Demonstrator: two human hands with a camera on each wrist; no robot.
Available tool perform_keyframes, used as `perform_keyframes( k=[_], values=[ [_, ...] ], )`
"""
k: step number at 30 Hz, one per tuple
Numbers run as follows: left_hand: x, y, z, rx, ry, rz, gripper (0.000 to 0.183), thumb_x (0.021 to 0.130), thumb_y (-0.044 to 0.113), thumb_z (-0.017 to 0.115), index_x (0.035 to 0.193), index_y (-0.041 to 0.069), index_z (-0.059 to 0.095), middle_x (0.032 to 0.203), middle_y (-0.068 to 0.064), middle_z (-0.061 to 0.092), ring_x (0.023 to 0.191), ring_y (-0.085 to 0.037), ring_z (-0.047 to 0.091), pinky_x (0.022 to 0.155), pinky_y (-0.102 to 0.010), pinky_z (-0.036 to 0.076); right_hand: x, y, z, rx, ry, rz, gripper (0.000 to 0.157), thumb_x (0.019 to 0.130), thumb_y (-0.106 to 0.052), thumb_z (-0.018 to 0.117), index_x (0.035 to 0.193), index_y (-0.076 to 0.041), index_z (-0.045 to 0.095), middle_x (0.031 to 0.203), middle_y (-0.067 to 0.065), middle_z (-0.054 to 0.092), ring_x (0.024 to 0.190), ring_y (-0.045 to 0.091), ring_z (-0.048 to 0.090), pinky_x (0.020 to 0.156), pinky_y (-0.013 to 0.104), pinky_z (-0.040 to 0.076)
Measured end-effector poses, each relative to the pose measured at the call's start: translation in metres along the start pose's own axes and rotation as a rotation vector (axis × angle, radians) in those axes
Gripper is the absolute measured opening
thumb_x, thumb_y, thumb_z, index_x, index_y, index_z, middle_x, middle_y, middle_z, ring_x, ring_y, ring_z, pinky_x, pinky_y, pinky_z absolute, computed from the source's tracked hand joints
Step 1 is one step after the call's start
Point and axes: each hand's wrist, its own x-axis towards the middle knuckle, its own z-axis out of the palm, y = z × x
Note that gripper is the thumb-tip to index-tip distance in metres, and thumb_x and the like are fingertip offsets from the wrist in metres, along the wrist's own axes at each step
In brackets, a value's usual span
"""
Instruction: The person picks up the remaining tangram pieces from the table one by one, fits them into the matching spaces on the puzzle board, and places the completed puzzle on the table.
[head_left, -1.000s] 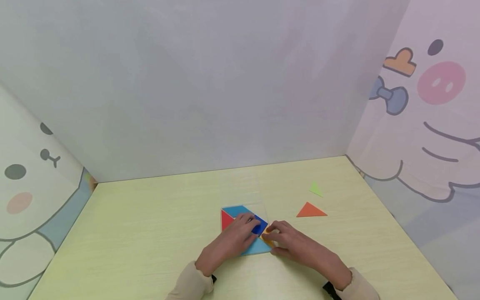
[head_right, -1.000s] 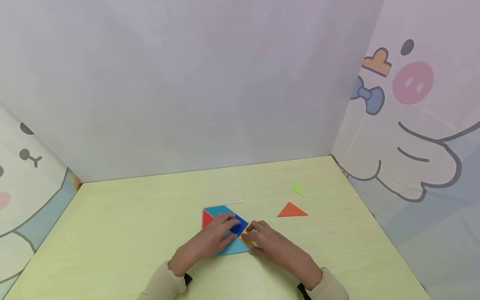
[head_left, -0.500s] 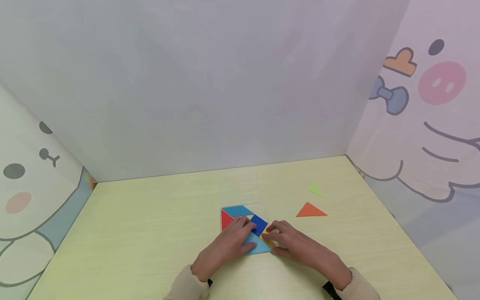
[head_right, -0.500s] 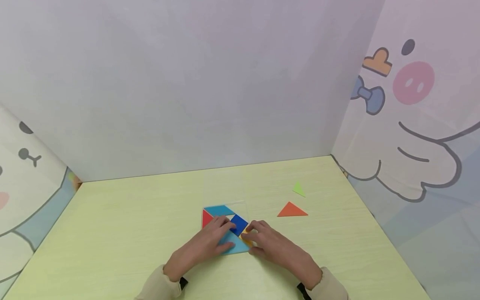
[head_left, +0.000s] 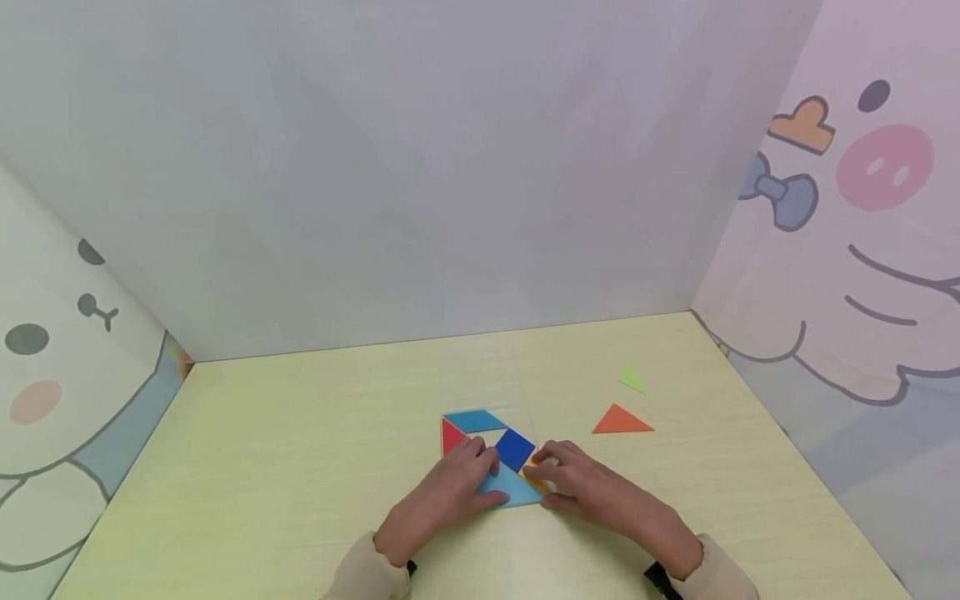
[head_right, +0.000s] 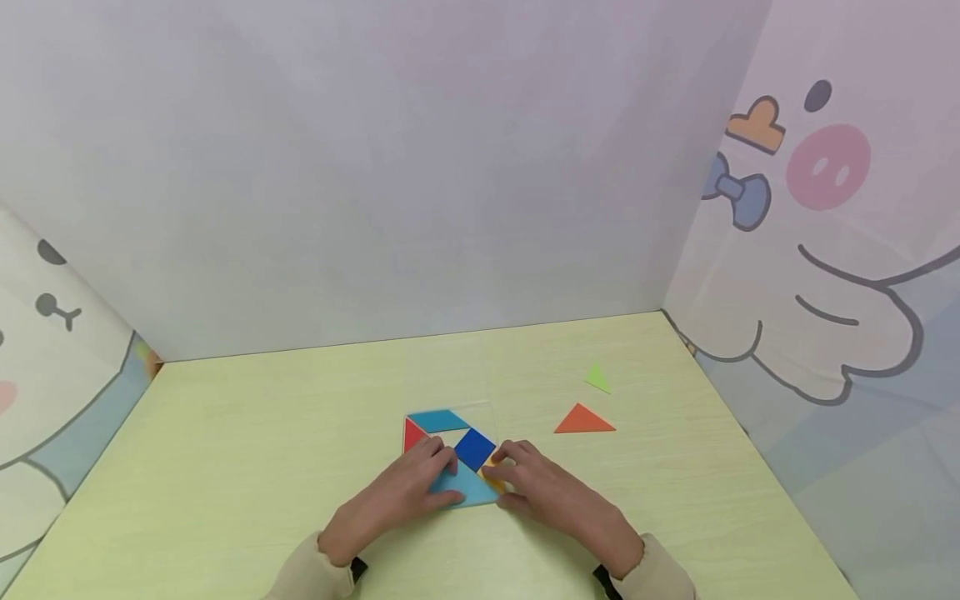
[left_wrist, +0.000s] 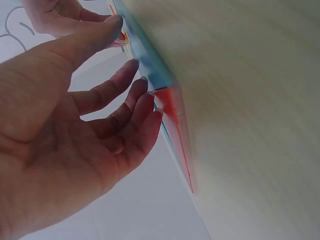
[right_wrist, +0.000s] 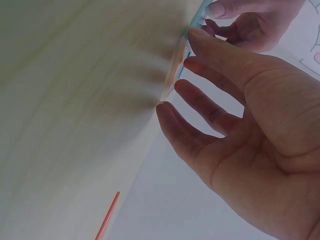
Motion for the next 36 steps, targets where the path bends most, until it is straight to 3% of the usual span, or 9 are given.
perform_keyframes(
  k=[5,18,36],
  values=[
    [-0.002,-0.004,0.000,-0.029,-0.011,0.008,0.032,0.089,0.037,0.081,0.091,0.014,0.059,0.084,0.007,0.046,0.085,-0.010,0.047,0.076,-0.021,0.041,0.000,0.001,0.000,0.001,-0.002,0.002,0.036,0.091,-0.011,0.079,0.127,-0.009,0.072,0.123,0.005,0.060,0.114,0.024,0.055,0.092,0.031,0.054],
    [-0.005,-0.009,0.000,-0.084,-0.091,-0.029,0.036,0.090,0.041,0.078,0.097,0.017,0.052,0.090,0.006,0.047,0.092,-0.014,0.047,0.074,-0.026,0.038,0.003,-0.001,-0.003,0.035,-0.041,0.064,0.036,0.097,-0.018,0.074,0.131,-0.008,0.068,0.129,0.003,0.060,0.118,0.020,0.056,0.097,0.034,0.053],
    [-0.004,-0.005,0.001,-0.080,-0.111,-0.070,0.035,0.091,0.039,0.077,0.100,0.017,0.052,0.096,0.005,0.049,0.099,-0.015,0.049,0.077,-0.030,0.039,-0.002,0.030,-0.011,-0.044,0.118,0.081,0.034,0.094,-0.011,0.075,0.127,-0.002,0.069,0.116,0.009,0.068,0.102,0.021,0.067,0.085,0.036,0.058]
  ],
)
